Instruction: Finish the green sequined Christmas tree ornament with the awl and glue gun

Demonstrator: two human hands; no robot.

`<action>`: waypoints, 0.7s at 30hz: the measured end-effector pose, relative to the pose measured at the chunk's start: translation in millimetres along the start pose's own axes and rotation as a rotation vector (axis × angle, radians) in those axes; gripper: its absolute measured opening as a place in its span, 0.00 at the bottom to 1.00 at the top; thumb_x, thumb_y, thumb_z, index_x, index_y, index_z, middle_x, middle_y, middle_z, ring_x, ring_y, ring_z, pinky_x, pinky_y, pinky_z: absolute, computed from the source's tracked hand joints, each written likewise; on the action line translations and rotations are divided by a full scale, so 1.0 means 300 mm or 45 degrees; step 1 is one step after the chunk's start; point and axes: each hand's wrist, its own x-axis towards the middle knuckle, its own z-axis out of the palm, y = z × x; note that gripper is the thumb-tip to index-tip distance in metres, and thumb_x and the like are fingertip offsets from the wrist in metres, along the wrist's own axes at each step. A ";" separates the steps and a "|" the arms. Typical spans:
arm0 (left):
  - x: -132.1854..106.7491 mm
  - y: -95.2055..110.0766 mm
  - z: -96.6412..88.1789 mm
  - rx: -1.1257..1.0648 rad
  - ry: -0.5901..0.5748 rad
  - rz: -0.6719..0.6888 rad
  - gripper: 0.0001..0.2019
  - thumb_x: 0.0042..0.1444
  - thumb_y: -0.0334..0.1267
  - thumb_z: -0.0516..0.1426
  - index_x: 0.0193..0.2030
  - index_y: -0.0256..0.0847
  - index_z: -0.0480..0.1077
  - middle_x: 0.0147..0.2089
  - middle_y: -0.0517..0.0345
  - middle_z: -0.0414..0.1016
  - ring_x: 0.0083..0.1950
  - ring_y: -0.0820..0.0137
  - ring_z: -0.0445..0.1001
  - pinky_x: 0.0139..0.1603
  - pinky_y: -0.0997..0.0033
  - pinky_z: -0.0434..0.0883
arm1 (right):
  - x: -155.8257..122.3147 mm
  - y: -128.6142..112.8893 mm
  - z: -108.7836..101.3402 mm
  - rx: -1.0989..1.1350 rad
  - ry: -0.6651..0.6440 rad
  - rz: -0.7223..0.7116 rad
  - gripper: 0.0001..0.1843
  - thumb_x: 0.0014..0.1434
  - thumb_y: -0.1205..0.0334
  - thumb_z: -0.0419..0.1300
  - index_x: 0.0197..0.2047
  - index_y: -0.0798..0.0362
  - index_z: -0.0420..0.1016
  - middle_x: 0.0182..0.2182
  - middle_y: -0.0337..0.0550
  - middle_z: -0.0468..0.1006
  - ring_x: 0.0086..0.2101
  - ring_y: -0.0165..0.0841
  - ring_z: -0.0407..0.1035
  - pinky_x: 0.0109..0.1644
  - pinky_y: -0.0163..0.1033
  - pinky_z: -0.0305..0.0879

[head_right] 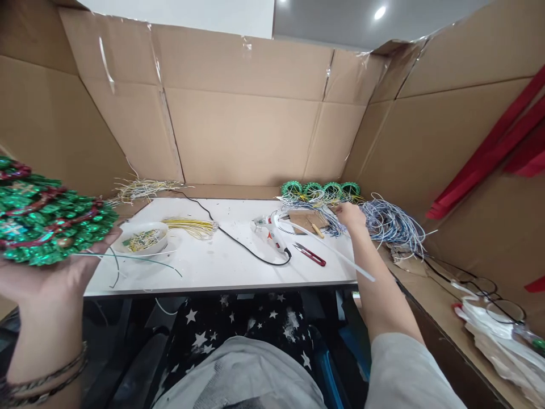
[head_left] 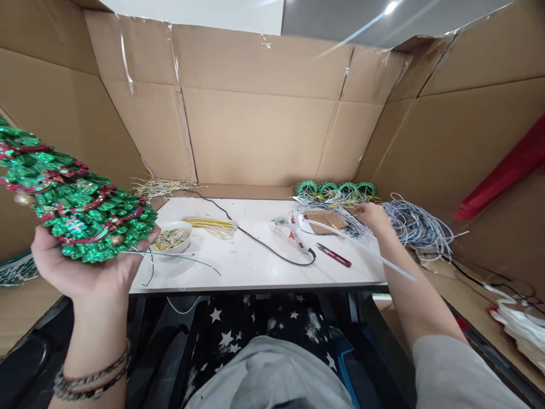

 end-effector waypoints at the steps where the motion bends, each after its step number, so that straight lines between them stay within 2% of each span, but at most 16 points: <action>1: -0.002 0.001 -0.002 0.033 -0.021 0.003 0.23 0.55 0.56 0.57 0.55 0.49 0.67 0.54 0.62 0.76 0.67 0.52 0.66 0.70 0.30 0.48 | -0.003 0.016 -0.006 -0.013 -0.066 0.005 0.15 0.65 0.55 0.60 0.51 0.54 0.74 0.49 0.46 0.77 0.46 0.35 0.74 0.50 0.46 0.74; 3: -0.008 0.002 0.003 0.097 -0.079 0.007 0.21 0.58 0.56 0.54 0.54 0.49 0.67 0.53 0.63 0.76 0.68 0.54 0.64 0.71 0.29 0.41 | -0.011 0.033 -0.009 -0.040 -0.219 -0.001 0.15 0.65 0.55 0.60 0.51 0.54 0.74 0.49 0.46 0.77 0.47 0.36 0.74 0.51 0.47 0.74; 5: -0.012 0.001 0.016 0.134 -0.132 0.014 0.21 0.60 0.56 0.51 0.54 0.49 0.67 0.52 0.63 0.77 0.68 0.56 0.64 0.72 0.32 0.40 | -0.020 0.030 -0.003 -0.050 -0.315 -0.029 0.16 0.64 0.55 0.61 0.51 0.55 0.73 0.49 0.46 0.76 0.48 0.37 0.73 0.52 0.48 0.73; 8: -0.014 -0.009 0.037 0.109 -0.146 0.014 0.21 0.59 0.56 0.50 0.51 0.47 0.69 0.50 0.62 0.79 0.65 0.57 0.68 0.71 0.37 0.52 | -0.035 0.010 0.014 -0.045 -0.373 -0.044 0.17 0.64 0.54 0.61 0.52 0.54 0.73 0.51 0.47 0.76 0.49 0.37 0.73 0.53 0.49 0.73; 10: -0.012 -0.022 0.045 0.057 -0.158 0.001 0.22 0.56 0.56 0.52 0.49 0.45 0.70 0.49 0.59 0.79 0.61 0.55 0.71 0.65 0.43 0.65 | -0.046 -0.003 0.024 -0.021 -0.357 -0.030 0.17 0.65 0.54 0.60 0.53 0.54 0.72 0.51 0.47 0.75 0.49 0.37 0.73 0.53 0.50 0.73; 12: -0.009 -0.038 0.046 0.005 -0.180 -0.016 0.23 0.52 0.55 0.56 0.48 0.43 0.71 0.49 0.56 0.80 0.57 0.55 0.73 0.54 0.51 0.74 | -0.054 -0.010 0.032 0.030 -0.313 -0.012 0.17 0.65 0.55 0.60 0.53 0.54 0.72 0.51 0.47 0.75 0.48 0.37 0.73 0.52 0.49 0.73; 15: -0.009 -0.063 0.044 -0.036 -0.211 -0.046 0.22 0.48 0.53 0.59 0.46 0.42 0.73 0.50 0.53 0.80 0.55 0.57 0.74 0.45 0.60 0.76 | -0.060 -0.010 0.032 0.172 -0.195 -0.014 0.15 0.65 0.55 0.61 0.50 0.54 0.73 0.48 0.45 0.77 0.45 0.35 0.74 0.49 0.45 0.74; 18: -0.017 -0.079 0.043 -0.050 -0.223 -0.051 0.21 0.47 0.51 0.63 0.44 0.40 0.74 0.52 0.50 0.80 0.55 0.57 0.73 0.45 0.61 0.76 | -0.068 -0.002 -0.010 0.396 0.006 -0.086 0.12 0.65 0.56 0.60 0.40 0.57 0.75 0.35 0.41 0.78 0.34 0.30 0.74 0.40 0.39 0.74; 21: -0.033 -0.090 0.043 -0.100 -0.174 -0.064 0.20 0.44 0.49 0.66 0.43 0.41 0.75 0.52 0.50 0.80 0.53 0.57 0.75 0.46 0.59 0.76 | -0.110 -0.001 -0.114 0.689 0.270 -0.246 0.18 0.69 0.54 0.53 0.31 0.55 0.73 0.23 0.41 0.75 0.24 0.29 0.72 0.32 0.37 0.71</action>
